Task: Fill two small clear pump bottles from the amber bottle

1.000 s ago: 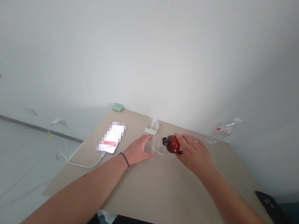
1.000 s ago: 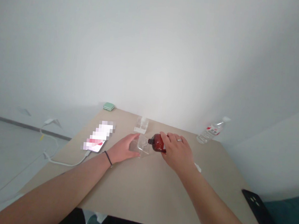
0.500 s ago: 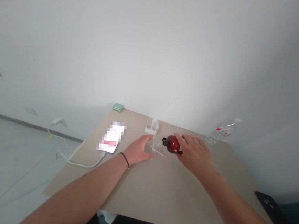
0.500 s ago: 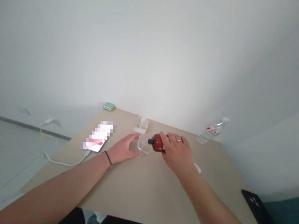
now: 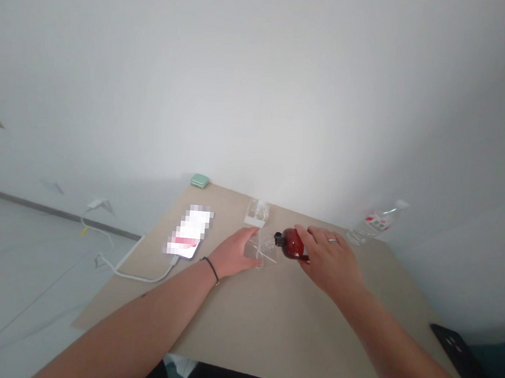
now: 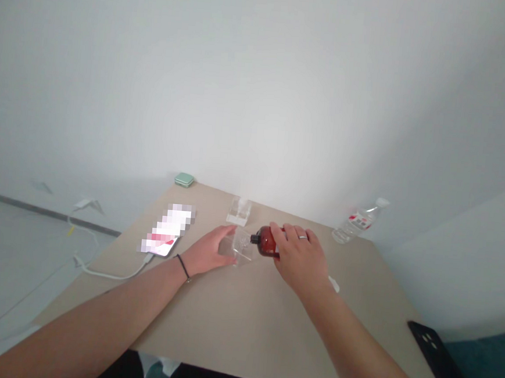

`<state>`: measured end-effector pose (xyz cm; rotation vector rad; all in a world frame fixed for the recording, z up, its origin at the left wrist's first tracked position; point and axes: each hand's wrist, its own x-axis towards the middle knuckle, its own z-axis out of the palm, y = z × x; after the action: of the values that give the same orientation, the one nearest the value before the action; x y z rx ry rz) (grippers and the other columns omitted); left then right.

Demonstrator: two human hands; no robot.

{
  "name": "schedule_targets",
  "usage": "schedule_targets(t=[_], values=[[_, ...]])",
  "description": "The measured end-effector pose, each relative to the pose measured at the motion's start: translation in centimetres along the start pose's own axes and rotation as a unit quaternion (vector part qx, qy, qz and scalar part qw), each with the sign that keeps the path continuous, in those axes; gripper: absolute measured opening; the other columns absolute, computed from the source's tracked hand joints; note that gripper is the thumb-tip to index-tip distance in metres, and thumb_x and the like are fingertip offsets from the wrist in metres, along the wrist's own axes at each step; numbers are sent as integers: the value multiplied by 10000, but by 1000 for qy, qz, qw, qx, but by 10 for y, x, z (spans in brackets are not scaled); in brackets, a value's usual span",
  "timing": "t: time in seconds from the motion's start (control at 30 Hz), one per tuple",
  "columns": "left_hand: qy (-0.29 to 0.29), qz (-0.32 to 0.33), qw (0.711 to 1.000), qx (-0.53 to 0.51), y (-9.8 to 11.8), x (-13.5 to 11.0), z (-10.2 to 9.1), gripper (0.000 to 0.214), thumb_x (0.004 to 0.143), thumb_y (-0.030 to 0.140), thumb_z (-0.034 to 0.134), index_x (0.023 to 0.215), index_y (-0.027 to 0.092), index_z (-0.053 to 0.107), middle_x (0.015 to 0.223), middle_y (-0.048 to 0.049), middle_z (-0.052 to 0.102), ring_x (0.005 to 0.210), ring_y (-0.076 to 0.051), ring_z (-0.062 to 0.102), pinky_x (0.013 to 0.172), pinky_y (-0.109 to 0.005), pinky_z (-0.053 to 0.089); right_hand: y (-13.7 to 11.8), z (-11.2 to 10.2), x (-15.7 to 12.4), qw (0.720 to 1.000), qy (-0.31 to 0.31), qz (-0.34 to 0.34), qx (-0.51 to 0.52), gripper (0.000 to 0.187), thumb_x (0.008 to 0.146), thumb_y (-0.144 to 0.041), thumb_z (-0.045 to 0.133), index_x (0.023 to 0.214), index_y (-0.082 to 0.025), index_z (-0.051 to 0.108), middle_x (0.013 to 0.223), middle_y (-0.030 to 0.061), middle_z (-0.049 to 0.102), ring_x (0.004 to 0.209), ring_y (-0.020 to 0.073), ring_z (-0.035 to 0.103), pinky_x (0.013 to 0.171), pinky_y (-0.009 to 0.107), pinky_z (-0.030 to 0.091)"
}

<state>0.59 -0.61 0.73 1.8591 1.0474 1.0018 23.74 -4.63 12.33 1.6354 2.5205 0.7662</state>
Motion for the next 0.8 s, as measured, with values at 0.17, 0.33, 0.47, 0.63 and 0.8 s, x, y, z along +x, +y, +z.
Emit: schedule_targets(t=[0.17,0.33,0.47,0.63,0.8], values=[[-1,0,1000,-3,2,0,0,869,667,316,869,1430,193,472,1435,-162,545,1316,-335,537,1149,-504,396,0,-2,0,1000,-1,0,5,567,829,-212,594,1391,-175,531,1290,180,654,1134,357,607,987,484,392],[-1,-5,1000,1,2,0,0,875,671,335,868,1434,186,468,1435,-170,545,1310,-344,541,1143,-511,401,-1,-4,1,1000,2,-3,-2,581,819,-214,616,1393,-162,540,1288,186,655,1128,358,610,981,475,388],[-2,1,1000,3,2,1,0,866,660,300,874,1422,189,477,1425,-167,552,1301,-339,547,1147,-508,394,-2,-6,1,1000,3,-3,-21,558,840,-233,613,1390,-163,548,1271,162,668,1119,330,617,975,448,382],[-2,-1,1000,-2,2,1,-1,863,659,307,877,1419,208,480,1420,-154,556,1299,-334,545,1145,-513,395,-2,-7,0,999,3,-4,-35,548,848,-244,617,1387,-171,550,1270,150,673,1111,307,622,966,423,369],[-1,-2,1000,-4,2,1,-1,860,663,321,876,1419,210,481,1429,-152,550,1307,-334,539,1150,-517,387,-2,-7,1,999,4,-6,-40,561,840,-245,627,1391,-178,541,1271,147,672,1111,300,616,963,412,359]])
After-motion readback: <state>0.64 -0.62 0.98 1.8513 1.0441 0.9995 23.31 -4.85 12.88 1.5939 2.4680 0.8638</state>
